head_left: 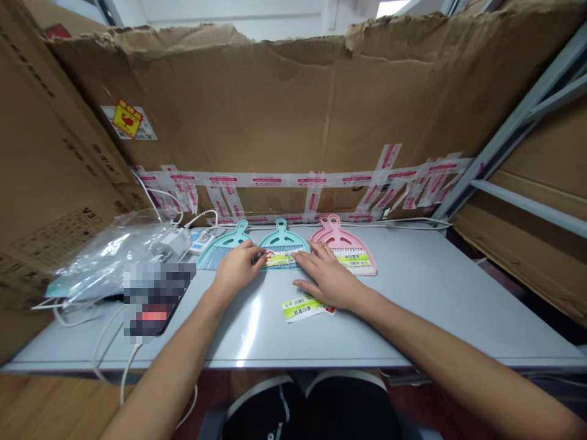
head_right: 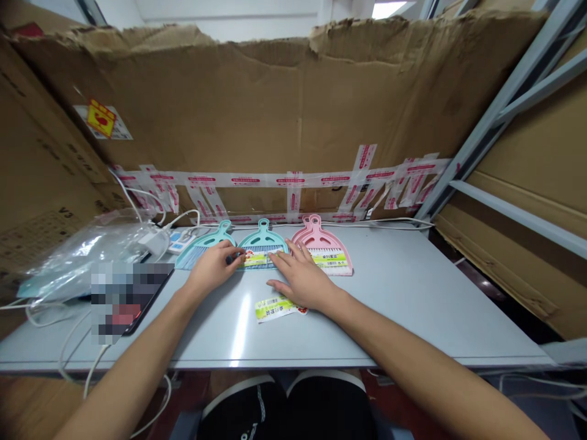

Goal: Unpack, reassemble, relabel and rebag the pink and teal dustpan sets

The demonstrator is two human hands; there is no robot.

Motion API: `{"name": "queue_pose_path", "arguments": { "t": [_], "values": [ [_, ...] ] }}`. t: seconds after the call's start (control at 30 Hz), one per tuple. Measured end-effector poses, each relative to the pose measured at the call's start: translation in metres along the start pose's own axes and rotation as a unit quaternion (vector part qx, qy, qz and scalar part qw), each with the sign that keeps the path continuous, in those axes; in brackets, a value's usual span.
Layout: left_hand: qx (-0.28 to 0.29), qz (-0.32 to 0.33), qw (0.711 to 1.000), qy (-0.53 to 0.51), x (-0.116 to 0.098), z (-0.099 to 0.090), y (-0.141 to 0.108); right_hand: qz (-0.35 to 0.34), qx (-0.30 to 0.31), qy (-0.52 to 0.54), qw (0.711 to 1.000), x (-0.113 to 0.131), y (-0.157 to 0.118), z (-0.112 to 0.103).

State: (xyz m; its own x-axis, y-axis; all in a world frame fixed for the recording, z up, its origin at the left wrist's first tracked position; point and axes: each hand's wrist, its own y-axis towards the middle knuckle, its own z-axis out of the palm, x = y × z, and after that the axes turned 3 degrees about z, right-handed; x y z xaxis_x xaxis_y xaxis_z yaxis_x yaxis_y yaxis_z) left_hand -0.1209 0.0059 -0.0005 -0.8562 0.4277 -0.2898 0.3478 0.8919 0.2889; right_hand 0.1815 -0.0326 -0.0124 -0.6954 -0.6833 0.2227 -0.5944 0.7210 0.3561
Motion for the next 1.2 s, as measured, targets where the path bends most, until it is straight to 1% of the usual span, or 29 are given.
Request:
{"name": "queue_pose_path", "arguments": {
  "t": [0.07,0.13,0.23,0.3,0.37,0.5,0.6,0.7,0.83,0.93,1.07,1.2],
  "values": [
    [-0.005,0.003,1.0,0.002,0.003,0.002,0.0,-0.025,-0.013,0.023,0.999,0.001,0.0,-0.004],
    [-0.011,0.001,1.0,0.003,0.005,0.003,0.001,-0.069,-0.014,0.058,0.996,0.004,0.0,-0.009],
    [-0.019,-0.001,1.0,0.003,0.007,0.004,0.001,-0.13,0.033,0.109,0.985,0.011,-0.002,-0.013],
    [-0.028,0.0,1.0,0.003,0.007,0.004,0.001,-0.149,0.064,0.127,0.978,0.015,-0.003,-0.011],
    [-0.042,0.002,0.999,0.005,0.006,0.003,0.001,-0.161,0.076,0.139,0.974,0.018,-0.003,-0.008],
    [-0.076,0.022,0.997,-0.005,0.0,0.0,0.0,-0.161,0.071,0.175,0.969,0.019,-0.003,-0.002],
    [-0.086,0.049,0.994,-0.038,-0.007,-0.002,-0.001,-0.144,0.066,0.22,0.963,0.02,-0.003,0.002],
    [-0.08,0.081,0.991,-0.075,-0.012,-0.002,-0.002,-0.127,0.062,0.249,0.958,0.021,-0.004,0.007],
    [-0.058,0.119,0.984,-0.117,-0.019,-0.001,-0.003,-0.112,0.059,0.261,0.957,0.024,-0.004,0.01],
    [-0.034,0.142,0.979,-0.141,-0.023,-0.001,-0.004,-0.121,0.06,0.256,0.957,0.023,-0.004,0.008],
    [-0.03,0.152,0.977,-0.149,-0.025,-0.003,-0.005,-0.152,0.065,0.236,0.958,0.021,-0.005,0.004],
    [-0.031,0.151,0.977,-0.145,-0.025,-0.004,-0.005,-0.151,0.056,0.21,0.964,0.021,-0.005,0.001]
  ]
}}
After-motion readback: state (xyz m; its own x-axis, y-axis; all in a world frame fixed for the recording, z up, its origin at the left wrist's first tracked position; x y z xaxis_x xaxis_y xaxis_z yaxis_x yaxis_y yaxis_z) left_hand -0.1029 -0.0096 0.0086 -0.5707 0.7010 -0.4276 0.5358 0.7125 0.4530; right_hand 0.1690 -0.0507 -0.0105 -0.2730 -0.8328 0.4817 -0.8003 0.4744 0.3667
